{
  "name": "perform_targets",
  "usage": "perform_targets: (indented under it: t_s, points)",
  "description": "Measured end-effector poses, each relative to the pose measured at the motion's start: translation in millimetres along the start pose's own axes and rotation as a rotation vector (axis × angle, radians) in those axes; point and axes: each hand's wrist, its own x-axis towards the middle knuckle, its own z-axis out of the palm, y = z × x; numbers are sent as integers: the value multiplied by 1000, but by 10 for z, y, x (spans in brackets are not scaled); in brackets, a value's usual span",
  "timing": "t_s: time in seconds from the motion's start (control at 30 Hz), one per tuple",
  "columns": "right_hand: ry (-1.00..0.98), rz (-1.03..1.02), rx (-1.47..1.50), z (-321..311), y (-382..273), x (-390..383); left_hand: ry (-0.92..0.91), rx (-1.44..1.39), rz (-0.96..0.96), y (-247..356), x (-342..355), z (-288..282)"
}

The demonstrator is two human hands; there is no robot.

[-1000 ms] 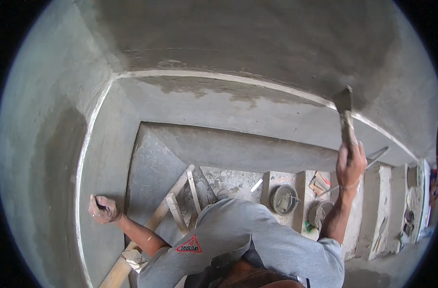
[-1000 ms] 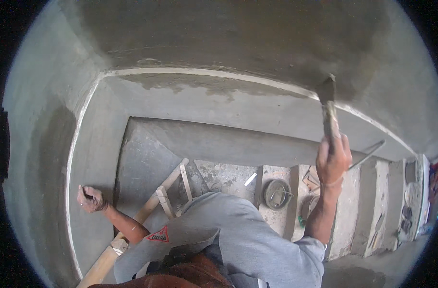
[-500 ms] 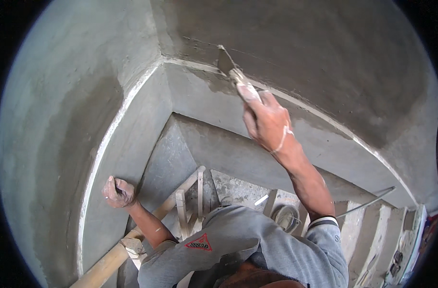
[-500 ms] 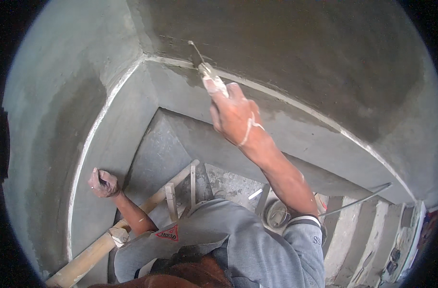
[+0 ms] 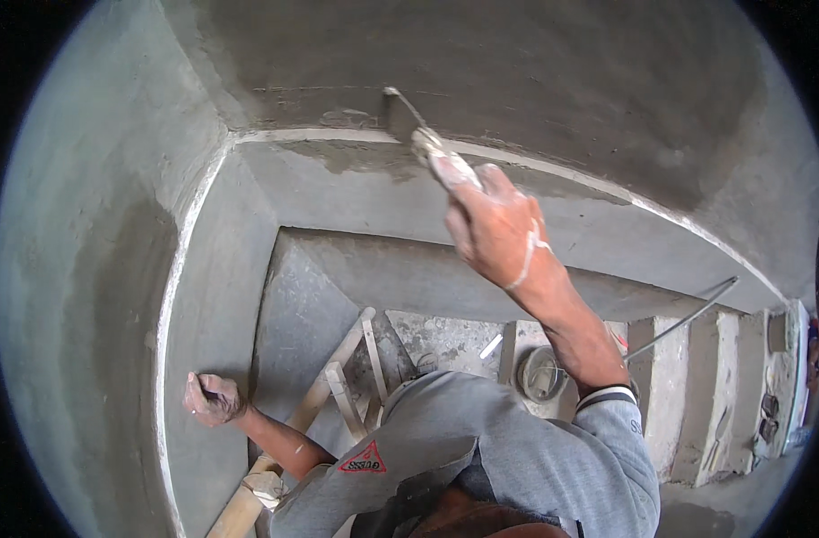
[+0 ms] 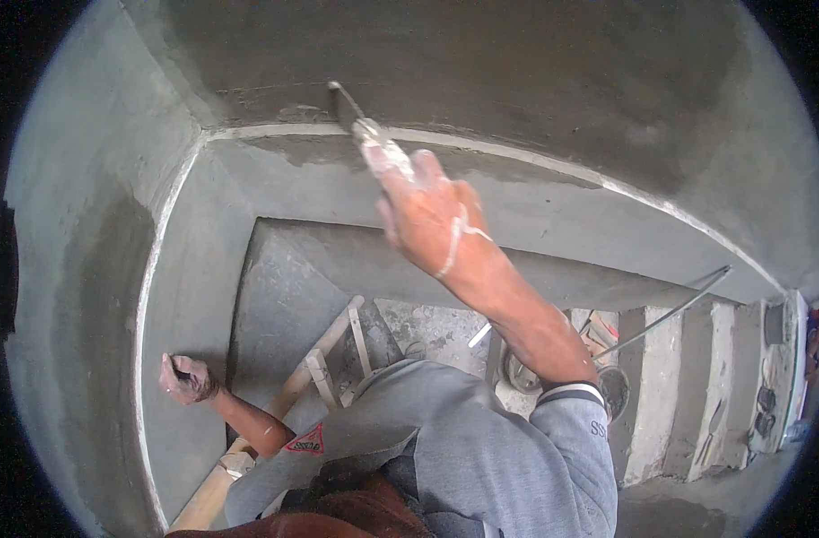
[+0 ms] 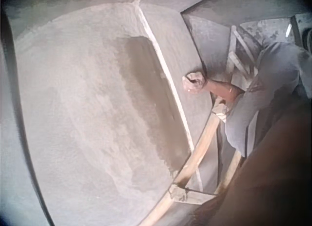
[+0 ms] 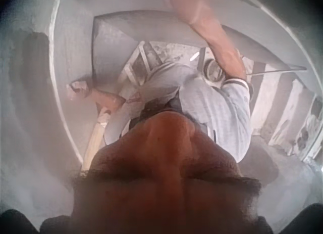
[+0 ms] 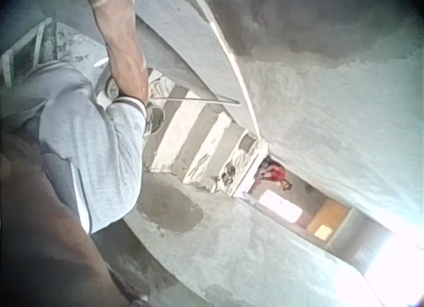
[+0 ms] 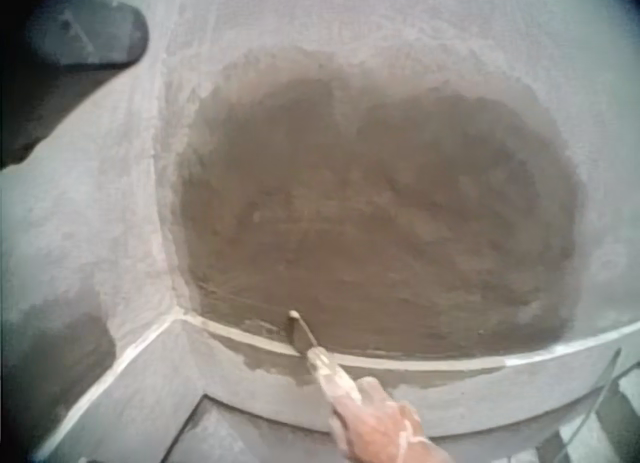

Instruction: The person applies plaster to a wall ledge and corner using a putty knife and a trowel, smoothing the surface against a straight-edge tool. They repeatedly pick up plaster from a bucket and apply it to the concrete surfaces.

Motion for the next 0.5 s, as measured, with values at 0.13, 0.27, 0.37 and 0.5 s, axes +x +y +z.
perform_targets:
  t_s: [0.13,0.27,0.37,0.5]
  points:
    - [53,62,-66,-256,212,-318,-20,-16,5,-37,-52,1]
    - [97,101,-121,-445,384,-553,-48,21,-6,-68,-86,-7]
    - [132,143,-125,-605,406,-656,-40,14,2,-53,-62,1]
    - [140,170,-176,-768,571,-865,-32,-16,-13,-7,-35,11]
